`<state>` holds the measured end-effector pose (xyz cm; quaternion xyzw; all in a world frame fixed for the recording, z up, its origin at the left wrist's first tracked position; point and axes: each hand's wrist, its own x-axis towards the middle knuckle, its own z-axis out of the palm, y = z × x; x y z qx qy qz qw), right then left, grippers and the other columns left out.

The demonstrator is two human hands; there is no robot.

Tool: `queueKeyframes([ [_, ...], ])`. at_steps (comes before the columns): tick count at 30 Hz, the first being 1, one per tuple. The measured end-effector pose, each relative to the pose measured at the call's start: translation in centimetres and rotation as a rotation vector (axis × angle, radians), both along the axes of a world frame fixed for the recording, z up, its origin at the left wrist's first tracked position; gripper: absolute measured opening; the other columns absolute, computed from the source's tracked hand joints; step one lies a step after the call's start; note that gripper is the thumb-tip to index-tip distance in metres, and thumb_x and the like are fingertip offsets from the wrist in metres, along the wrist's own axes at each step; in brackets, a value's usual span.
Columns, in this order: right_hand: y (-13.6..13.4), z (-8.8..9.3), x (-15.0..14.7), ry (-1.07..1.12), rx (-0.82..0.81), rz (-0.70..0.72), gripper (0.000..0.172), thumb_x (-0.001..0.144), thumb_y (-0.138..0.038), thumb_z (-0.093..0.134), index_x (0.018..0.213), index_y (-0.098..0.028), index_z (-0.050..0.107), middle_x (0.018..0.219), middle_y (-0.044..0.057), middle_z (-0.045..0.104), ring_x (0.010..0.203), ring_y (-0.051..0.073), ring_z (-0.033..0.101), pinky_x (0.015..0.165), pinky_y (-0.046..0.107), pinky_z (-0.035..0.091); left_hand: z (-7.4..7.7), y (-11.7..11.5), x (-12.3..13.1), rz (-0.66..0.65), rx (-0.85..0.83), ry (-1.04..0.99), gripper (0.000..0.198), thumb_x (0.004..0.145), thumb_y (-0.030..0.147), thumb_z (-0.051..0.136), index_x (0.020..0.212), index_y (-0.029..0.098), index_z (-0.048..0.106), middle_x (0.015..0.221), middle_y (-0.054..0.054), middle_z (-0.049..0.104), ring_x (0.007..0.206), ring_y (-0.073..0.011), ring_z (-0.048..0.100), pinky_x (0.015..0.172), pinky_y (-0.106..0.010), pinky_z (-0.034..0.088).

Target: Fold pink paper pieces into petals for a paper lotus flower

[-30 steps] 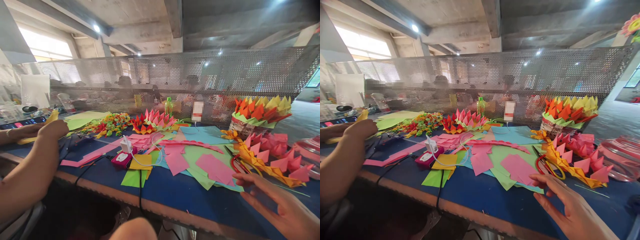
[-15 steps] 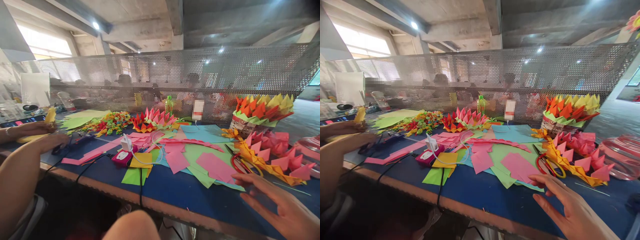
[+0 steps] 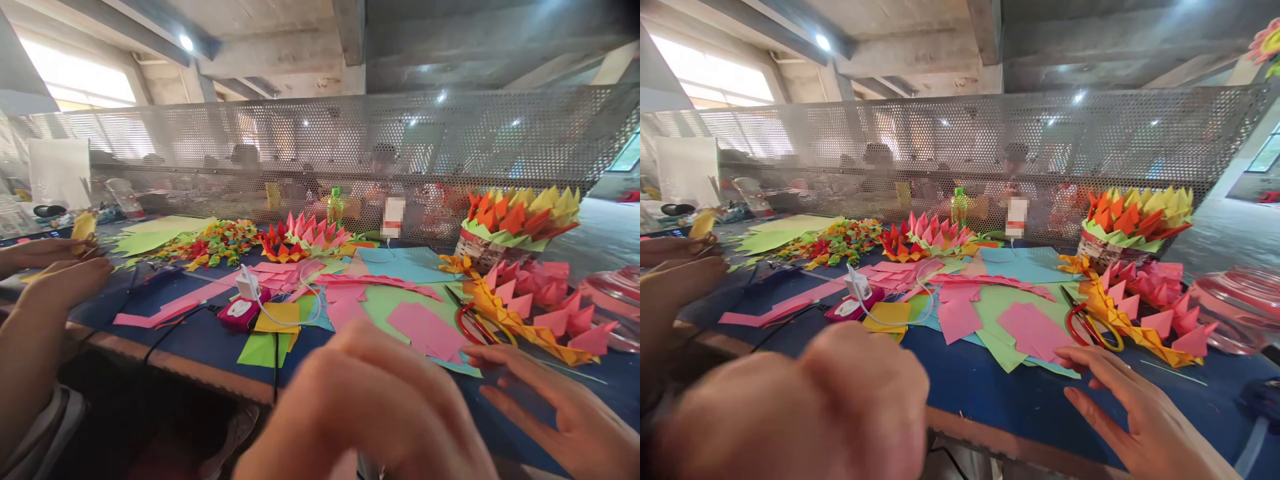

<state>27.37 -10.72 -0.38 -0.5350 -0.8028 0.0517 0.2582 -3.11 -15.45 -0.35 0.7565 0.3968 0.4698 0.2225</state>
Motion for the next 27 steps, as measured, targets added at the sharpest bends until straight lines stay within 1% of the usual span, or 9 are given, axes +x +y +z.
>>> queueKeyframes([
  [3, -0.2, -0.1, 0.7, -0.051, -0.022, 0.006, 0.044, 0.08, -0.043, 0.051, 0.123, -0.037, 0.041, 0.124, 0.002, 0.053, 0.108, 0.024, 0.055, 0.087, 0.034, 0.051, 6.1, 1.3, 1.9, -0.197, 0.02, -0.013, 0.018, 0.081, 0.026, 0.052, 0.095, 0.035, 0.059, 0.086, -0.002, 0.06, 0.081, -0.0183, 0.057, 0.066, -0.032, 0.051],
  [4, -0.2, -0.1, 0.9, -0.062, -0.027, 0.018, 0.044, 0.081, -0.042, 0.052, 0.123, -0.036, 0.04, 0.124, 0.002, 0.053, 0.109, 0.023, 0.054, 0.088, 0.034, 0.051, 7.3, 1.4, 2.5, -0.265, 0.019, -0.003, 0.017, 0.081, 0.021, 0.051, 0.091, 0.03, 0.061, 0.088, -0.003, 0.059, 0.081, -0.0163, 0.056, 0.069, -0.029, 0.05],
  [6, -0.1, -0.1, 1.5, -0.068, -0.025, 0.043, 0.042, 0.081, -0.041, 0.052, 0.121, -0.035, 0.042, 0.124, 0.002, 0.053, 0.111, 0.023, 0.052, 0.09, 0.034, 0.049, 8.1, 1.9, 3.3, -0.327, 0.009, 0.045, 0.02, 0.081, 0.011, 0.046, 0.085, 0.023, 0.061, 0.092, -0.004, 0.057, 0.083, -0.0134, 0.055, 0.072, -0.025, 0.048],
  [9, 0.4, 0.2, 2.5, -0.06, -0.039, 0.022, 0.035, 0.083, -0.039, 0.051, 0.117, -0.032, 0.047, 0.121, 0.004, 0.055, 0.109, 0.022, 0.054, 0.087, 0.032, 0.049, 6.8, 4.1, 3.8, -0.277, -0.017, 0.12, 0.026, 0.078, 0.002, 0.041, 0.087, 0.018, 0.058, 0.093, -0.005, 0.055, 0.085, -0.0124, 0.054, 0.077, -0.025, 0.044],
  [14, 2.0, 1.6, 3.7, -0.049, -0.034, 0.017, 0.031, 0.081, -0.041, 0.052, 0.106, -0.024, 0.058, 0.109, 0.008, 0.062, 0.096, 0.025, 0.06, 0.08, 0.035, 0.05, 4.1, 9.4, 4.3, -0.261, 0.035, 0.236, 0.026, 0.073, -0.002, 0.042, 0.083, 0.017, 0.058, 0.086, -0.002, 0.058, 0.082, -0.012, 0.054, 0.073, -0.022, 0.04],
  [17, 2.9, 2.7, 3.2, -0.041, -0.088, 0.034, 0.025, 0.083, -0.04, 0.05, 0.1, -0.024, 0.06, 0.104, 0.006, 0.064, 0.095, 0.023, 0.06, 0.082, 0.035, 0.047, 3.9, 12.0, 4.9, -0.247, 0.046, 0.311, 0.023, 0.074, 0.003, 0.044, 0.083, 0.017, 0.059, 0.082, -0.001, 0.061, 0.075, -0.0114, 0.055, 0.067, -0.021, 0.039],
  [21, 4.6, 3.6, 1.4, -0.079, -0.163, 0.082, 0.024, 0.086, -0.039, 0.044, 0.091, -0.022, 0.06, 0.09, 0.004, 0.064, 0.082, 0.019, 0.06, 0.071, 0.03, 0.046, 4.1, 14.4, 6.0, -0.212, 0.05, 0.398, 0.018, 0.076, 0.012, 0.045, 0.082, 0.017, 0.061, 0.083, -0.002, 0.064, 0.076, -0.0129, 0.056, 0.065, -0.021, 0.039],
  [24, 6.1, 3.3, 0.1, -0.171, -0.178, 0.064, 0.025, 0.087, -0.038, 0.042, 0.083, -0.021, 0.059, 0.081, 0.004, 0.062, 0.073, 0.017, 0.057, 0.064, 0.028, 0.043, 3.8, 15.6, 6.5, -0.232, 0.03, 0.482, 0.017, 0.077, 0.018, 0.046, 0.08, 0.017, 0.063, 0.082, -0.002, 0.065, 0.074, -0.0142, 0.058, 0.066, -0.022, 0.041],
  [27, 7.4, 2.5, -0.5, -0.297, -0.135, 0.025, 0.019, 0.082, -0.036, 0.049, 0.088, -0.021, 0.058, 0.087, 0.005, 0.06, 0.081, 0.02, 0.056, 0.067, 0.029, 0.04, 2.9, 16.1, 6.6, -0.308, 0.029, 0.565, 0.017, 0.078, 0.02, 0.047, 0.082, 0.018, 0.064, 0.084, -0.002, 0.066, 0.079, -0.0157, 0.059, 0.071, -0.024, 0.042],
])
